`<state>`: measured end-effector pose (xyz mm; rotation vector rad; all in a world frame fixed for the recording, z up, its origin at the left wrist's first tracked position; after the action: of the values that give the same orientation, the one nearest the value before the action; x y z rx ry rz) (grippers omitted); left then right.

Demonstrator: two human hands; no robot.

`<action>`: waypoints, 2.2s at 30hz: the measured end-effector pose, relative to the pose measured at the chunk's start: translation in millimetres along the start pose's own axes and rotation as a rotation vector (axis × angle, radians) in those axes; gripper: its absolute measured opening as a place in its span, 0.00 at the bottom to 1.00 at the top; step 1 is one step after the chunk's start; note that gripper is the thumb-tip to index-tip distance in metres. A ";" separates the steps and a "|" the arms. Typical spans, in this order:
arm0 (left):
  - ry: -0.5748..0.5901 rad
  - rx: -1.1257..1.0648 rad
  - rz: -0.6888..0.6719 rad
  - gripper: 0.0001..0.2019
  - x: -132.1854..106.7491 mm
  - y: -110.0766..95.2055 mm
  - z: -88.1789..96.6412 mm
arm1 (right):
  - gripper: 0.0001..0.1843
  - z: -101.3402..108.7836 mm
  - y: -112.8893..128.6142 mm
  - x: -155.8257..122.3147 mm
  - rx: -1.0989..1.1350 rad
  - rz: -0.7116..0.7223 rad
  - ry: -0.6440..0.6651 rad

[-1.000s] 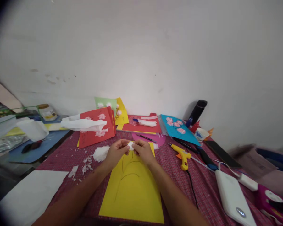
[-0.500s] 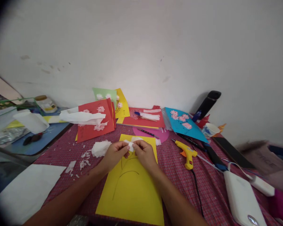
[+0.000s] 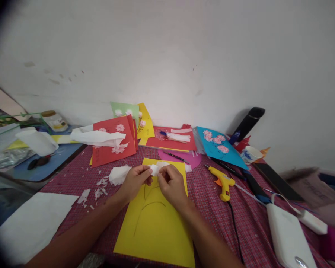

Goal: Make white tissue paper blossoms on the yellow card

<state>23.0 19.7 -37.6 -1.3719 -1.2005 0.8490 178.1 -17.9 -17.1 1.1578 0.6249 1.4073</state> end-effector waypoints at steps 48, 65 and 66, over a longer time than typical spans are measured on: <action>-0.104 -0.022 -0.025 0.09 1.2 -1.4 -0.2 | 0.05 -2.2 -22.9 10.9 0.394 -0.381 -0.007; 0.015 0.265 -0.249 0.08 -6.9 -4.7 -1.8 | 0.08 3.8 -11.8 12.5 0.123 -0.251 0.272; 0.032 0.281 -0.266 0.07 -7.9 -4.9 -2.8 | 0.08 2.8 -11.9 12.1 0.132 -0.259 0.282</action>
<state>22.8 11.0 -33.3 -0.9715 -1.1595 0.7698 187.3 -4.6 -23.1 0.9465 1.0424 1.3299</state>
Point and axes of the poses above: each hand's wrist, its own x-axis towards the middle knuckle, its own z-axis out of the back of the hand, y = z × x, the point moved 1 cm from there along x, towards the middle knuckle, and after that the axes turned 10 degrees about -z, right-handed, at the moved point
